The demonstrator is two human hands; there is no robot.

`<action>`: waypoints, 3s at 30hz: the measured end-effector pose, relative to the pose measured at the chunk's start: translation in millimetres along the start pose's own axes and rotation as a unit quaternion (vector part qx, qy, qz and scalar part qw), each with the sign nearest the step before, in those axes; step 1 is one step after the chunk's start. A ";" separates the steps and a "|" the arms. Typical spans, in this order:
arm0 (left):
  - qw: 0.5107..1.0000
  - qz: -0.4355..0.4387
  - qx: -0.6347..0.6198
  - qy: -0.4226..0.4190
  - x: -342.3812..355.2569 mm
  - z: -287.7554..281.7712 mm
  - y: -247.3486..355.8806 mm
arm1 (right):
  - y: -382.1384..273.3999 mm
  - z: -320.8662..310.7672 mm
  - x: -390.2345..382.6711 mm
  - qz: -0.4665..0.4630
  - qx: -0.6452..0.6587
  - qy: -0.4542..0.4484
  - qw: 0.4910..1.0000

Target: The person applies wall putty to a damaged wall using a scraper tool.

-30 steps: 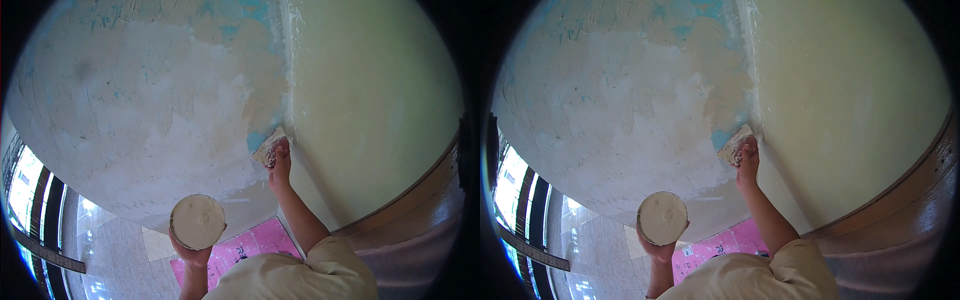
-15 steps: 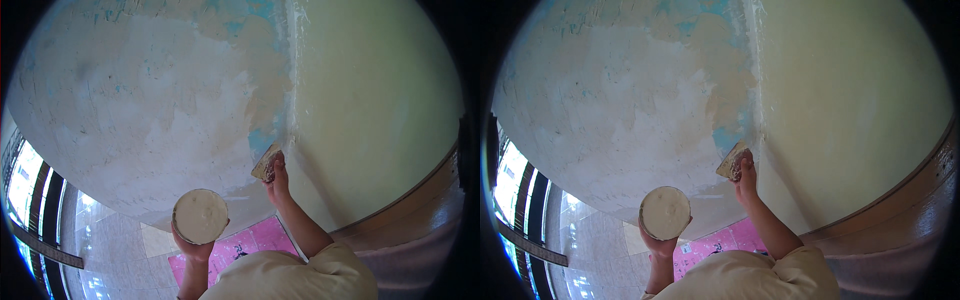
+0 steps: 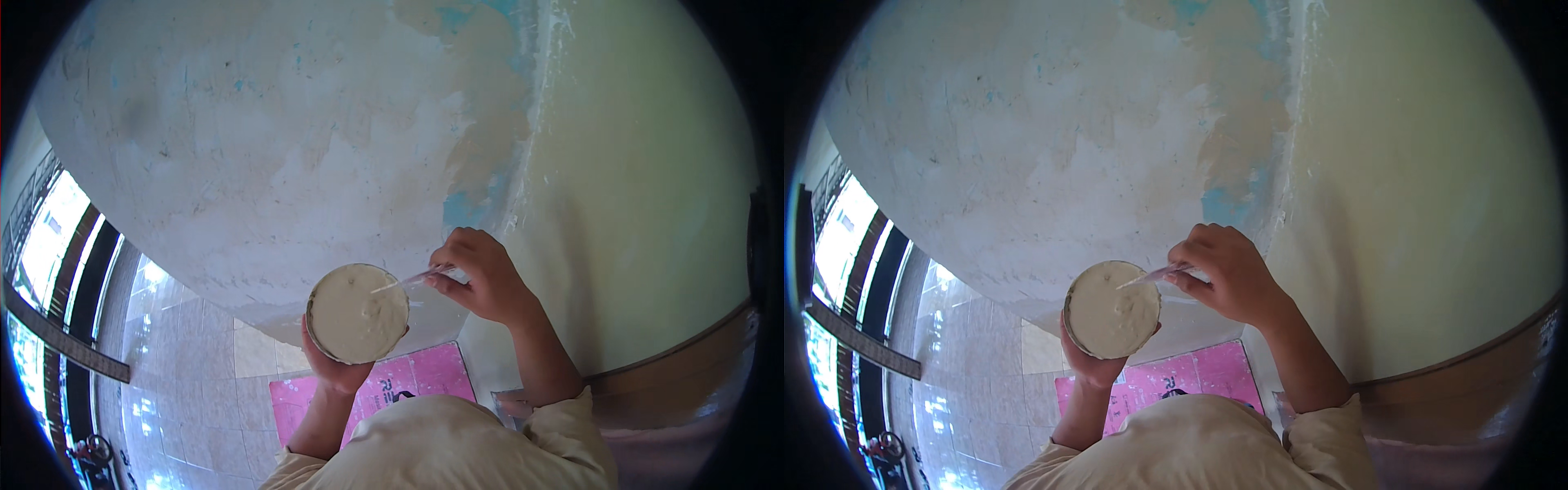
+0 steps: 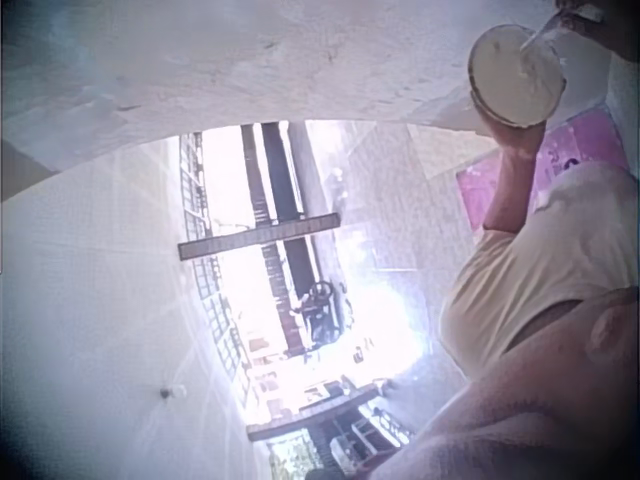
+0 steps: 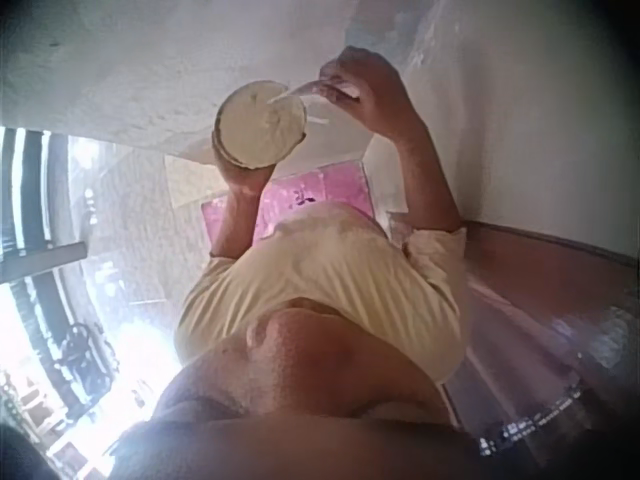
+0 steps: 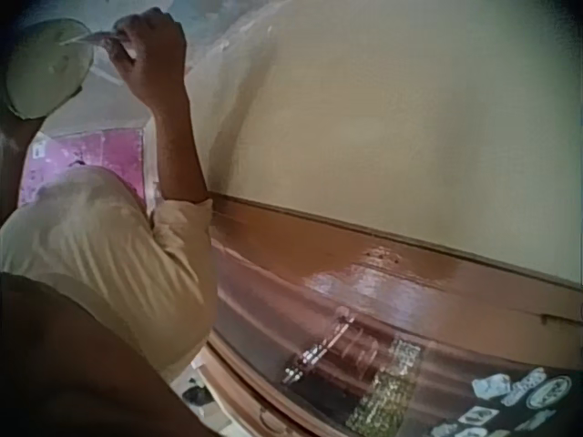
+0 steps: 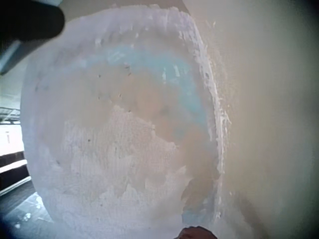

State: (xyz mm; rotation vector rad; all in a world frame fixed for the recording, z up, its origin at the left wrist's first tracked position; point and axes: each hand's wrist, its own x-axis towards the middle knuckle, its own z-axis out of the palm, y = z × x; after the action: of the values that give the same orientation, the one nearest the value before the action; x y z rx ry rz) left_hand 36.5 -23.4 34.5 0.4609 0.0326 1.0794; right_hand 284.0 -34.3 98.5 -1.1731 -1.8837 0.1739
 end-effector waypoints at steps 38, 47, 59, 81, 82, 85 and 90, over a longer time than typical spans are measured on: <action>0.987 0.016 -0.121 0.107 5.3 -22.8 6.2 | 106.6 107.8 -99.3 0.254 0.373 -0.027 0.892; 0.996 -0.009 -0.020 0.082 2.2 -27.7 21.3 | 109.7 138.5 -105.4 0.356 0.665 0.140 0.642; 0.996 0.002 0.034 0.078 -12.8 -43.3 33.0 | 181.1 103.8 -33.9 0.235 0.401 0.382 0.798; 0.993 -0.016 -0.037 0.108 -18.8 -52.4 44.4 | 160.9 113.8 -44.5 0.225 0.451 0.504 0.702; 0.993 -0.017 -0.037 0.107 -18.3 -52.7 44.4 | 160.5 113.8 -44.9 0.200 0.459 0.478 0.721; 0.993 -0.028 -0.036 0.105 -16.4 -53.8 43.7 | 162.4 110.8 -43.7 0.219 0.297 0.363 0.856; 0.995 0.006 0.068 0.068 -17.4 -50.7 39.9 | 167.8 114.0 -38.6 0.241 0.381 0.564 0.692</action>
State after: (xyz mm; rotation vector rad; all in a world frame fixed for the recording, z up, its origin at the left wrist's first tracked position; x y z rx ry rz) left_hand -17.9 -5.3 0.3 0.5095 0.2254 1.1228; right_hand 316.3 62.3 -81.2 -0.7896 -0.2807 0.3685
